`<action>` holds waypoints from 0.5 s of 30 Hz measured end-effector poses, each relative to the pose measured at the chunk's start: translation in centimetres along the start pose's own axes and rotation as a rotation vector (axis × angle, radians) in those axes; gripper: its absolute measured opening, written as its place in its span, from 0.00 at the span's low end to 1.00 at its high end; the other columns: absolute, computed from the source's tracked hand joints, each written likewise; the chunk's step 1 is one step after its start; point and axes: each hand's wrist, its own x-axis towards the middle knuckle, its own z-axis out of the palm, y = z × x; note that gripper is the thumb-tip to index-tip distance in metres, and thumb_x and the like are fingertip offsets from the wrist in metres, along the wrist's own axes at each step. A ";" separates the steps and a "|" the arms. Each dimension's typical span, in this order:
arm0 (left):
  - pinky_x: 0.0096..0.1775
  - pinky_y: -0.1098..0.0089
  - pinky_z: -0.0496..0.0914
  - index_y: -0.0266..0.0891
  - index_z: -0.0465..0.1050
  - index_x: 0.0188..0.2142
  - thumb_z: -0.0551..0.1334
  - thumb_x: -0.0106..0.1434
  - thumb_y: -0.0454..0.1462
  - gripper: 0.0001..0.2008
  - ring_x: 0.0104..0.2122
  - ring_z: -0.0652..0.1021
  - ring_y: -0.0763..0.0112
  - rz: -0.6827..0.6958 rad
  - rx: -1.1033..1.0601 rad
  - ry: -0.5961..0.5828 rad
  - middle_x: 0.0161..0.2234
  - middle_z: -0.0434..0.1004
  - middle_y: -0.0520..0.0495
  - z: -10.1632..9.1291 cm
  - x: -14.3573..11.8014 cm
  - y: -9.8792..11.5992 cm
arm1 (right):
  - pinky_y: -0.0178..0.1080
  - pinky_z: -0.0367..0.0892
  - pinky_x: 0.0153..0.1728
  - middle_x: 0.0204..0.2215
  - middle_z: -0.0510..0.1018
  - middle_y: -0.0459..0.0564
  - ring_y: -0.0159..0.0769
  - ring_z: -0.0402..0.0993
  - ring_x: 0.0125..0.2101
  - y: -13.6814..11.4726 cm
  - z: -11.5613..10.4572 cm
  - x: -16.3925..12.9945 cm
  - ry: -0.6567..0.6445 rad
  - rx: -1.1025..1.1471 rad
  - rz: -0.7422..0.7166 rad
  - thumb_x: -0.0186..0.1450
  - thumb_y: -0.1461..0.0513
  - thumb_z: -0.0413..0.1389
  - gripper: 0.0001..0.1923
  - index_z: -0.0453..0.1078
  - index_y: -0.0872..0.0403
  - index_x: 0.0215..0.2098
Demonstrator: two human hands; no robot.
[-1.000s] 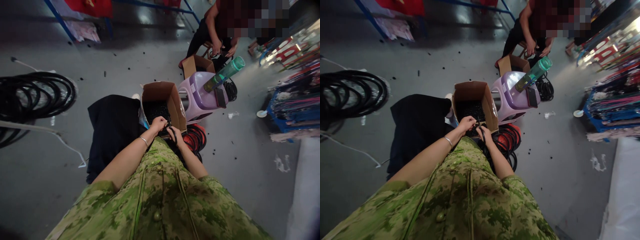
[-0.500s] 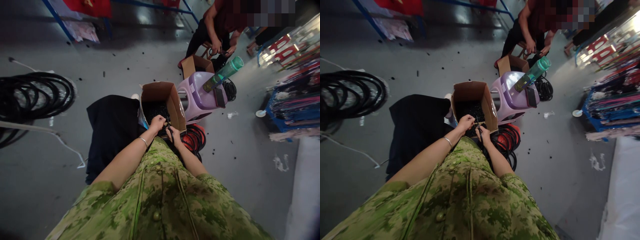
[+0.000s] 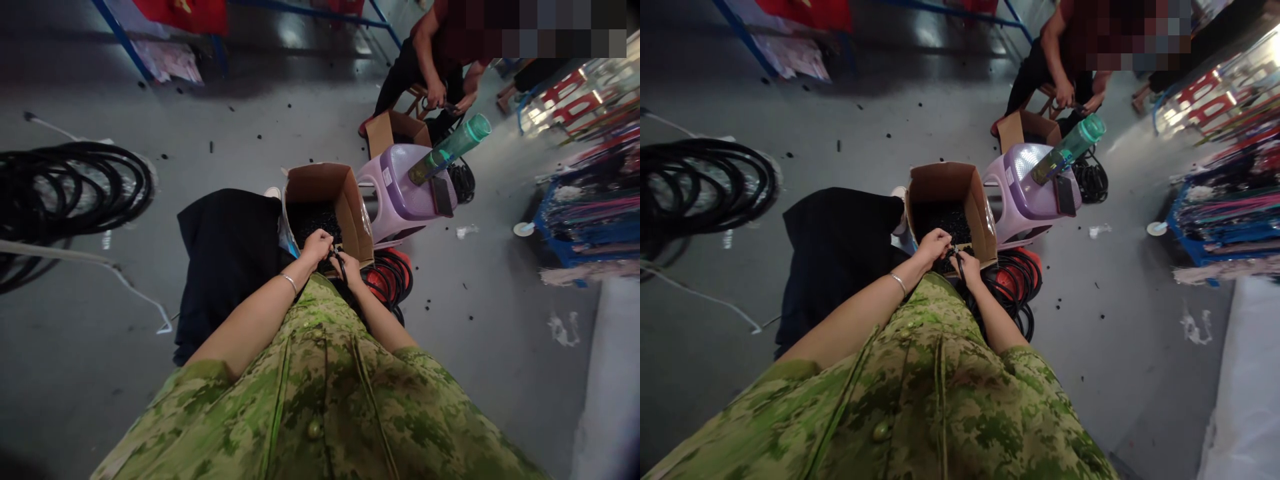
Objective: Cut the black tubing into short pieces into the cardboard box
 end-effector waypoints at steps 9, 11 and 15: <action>0.19 0.79 0.61 0.38 0.64 0.31 0.57 0.61 0.27 0.06 0.13 0.65 0.81 -0.009 -0.070 -0.040 0.19 0.68 0.57 0.2 -0.3 0.6 | 0.32 0.62 0.28 0.22 0.70 0.45 0.34 0.67 0.25 0.4 0.3 0.2 -0.015 -0.006 0.024 0.60 0.47 0.55 0.21 0.79 0.54 0.37; 0.21 0.79 0.63 0.38 0.66 0.32 0.57 0.60 0.27 0.06 0.14 0.67 0.81 -0.011 -0.105 -0.064 0.19 0.70 0.57 0.2 -0.4 0.7 | 0.32 0.62 0.26 0.21 0.70 0.45 0.34 0.67 0.24 0.6 0.3 0.2 -0.023 0.028 0.047 0.60 0.46 0.54 0.23 0.79 0.54 0.38; 0.22 0.78 0.66 0.38 0.67 0.35 0.59 0.60 0.28 0.05 0.16 0.69 0.80 -0.024 -0.147 -0.091 0.20 0.71 0.56 0.2 -0.5 0.8 | 0.31 0.62 0.23 0.21 0.70 0.44 0.32 0.67 0.22 1.0 0.2 0.3 -0.031 0.075 0.070 0.59 0.44 0.54 0.26 0.78 0.54 0.39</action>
